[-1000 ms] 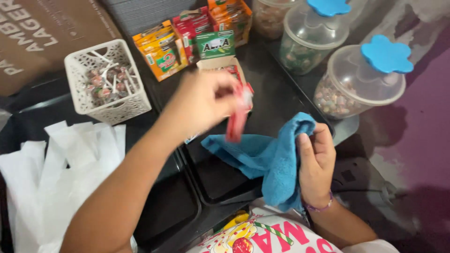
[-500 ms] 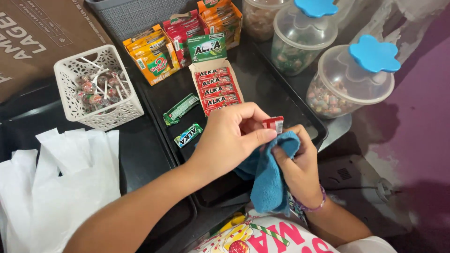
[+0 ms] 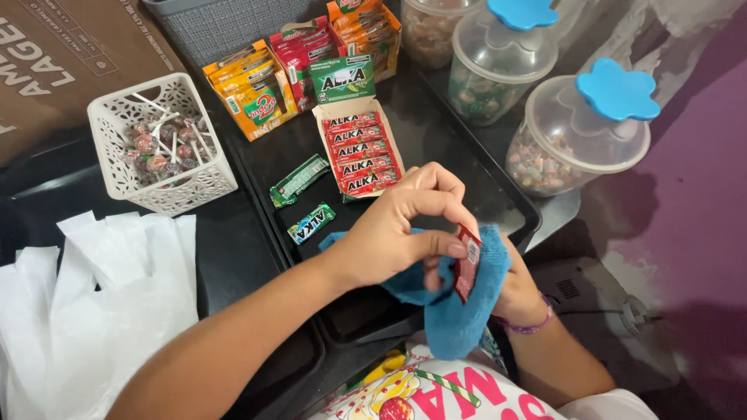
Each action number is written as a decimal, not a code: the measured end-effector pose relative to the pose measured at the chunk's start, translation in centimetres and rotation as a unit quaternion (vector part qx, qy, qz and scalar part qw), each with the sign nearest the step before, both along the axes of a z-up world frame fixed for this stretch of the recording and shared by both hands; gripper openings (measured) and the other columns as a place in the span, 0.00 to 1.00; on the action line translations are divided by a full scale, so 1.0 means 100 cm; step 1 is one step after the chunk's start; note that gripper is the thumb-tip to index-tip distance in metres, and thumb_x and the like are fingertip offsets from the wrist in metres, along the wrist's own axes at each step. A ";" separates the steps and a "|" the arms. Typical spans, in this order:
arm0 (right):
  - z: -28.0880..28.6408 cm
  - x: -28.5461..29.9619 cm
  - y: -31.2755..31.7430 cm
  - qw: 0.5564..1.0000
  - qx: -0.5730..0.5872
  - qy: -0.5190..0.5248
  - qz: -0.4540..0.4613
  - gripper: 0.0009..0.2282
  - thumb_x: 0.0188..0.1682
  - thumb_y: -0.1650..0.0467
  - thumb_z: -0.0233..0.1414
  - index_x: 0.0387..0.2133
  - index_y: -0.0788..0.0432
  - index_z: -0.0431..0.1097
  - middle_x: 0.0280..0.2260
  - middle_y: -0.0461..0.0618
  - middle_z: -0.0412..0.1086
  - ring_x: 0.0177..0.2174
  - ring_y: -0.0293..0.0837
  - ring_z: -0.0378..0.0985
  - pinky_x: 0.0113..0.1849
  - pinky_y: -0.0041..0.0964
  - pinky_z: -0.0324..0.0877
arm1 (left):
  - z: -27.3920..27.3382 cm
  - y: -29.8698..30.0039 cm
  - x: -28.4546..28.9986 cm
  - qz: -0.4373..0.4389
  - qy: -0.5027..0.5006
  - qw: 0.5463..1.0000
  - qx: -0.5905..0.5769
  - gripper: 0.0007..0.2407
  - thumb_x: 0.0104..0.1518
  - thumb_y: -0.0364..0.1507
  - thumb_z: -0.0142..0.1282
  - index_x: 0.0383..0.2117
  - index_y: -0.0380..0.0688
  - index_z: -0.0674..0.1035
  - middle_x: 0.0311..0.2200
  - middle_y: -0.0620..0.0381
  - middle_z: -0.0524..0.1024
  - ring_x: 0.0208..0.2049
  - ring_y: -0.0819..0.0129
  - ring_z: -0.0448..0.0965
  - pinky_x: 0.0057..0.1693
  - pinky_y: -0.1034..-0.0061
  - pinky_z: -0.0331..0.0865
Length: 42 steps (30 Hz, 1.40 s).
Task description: Wiping a display tray and organizing small retail packets into boxes
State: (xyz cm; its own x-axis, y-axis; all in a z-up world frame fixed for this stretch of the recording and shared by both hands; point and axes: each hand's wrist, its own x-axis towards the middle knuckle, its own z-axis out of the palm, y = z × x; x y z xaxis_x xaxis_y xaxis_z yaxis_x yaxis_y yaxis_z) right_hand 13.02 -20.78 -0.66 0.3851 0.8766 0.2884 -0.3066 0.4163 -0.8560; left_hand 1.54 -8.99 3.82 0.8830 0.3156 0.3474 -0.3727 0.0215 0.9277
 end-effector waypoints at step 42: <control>0.013 0.005 -0.005 0.993 -0.022 -0.091 -0.077 0.06 0.40 0.80 0.42 0.28 0.63 0.62 0.19 0.53 0.64 0.18 0.42 0.66 0.24 0.30 0.63 | -0.058 0.165 0.044 0.341 0.397 0.586 0.619 0.08 0.46 0.16 0.54 0.15 0.45 0.79 0.18 0.56 0.71 0.27 0.56 0.71 0.46 0.61 0.63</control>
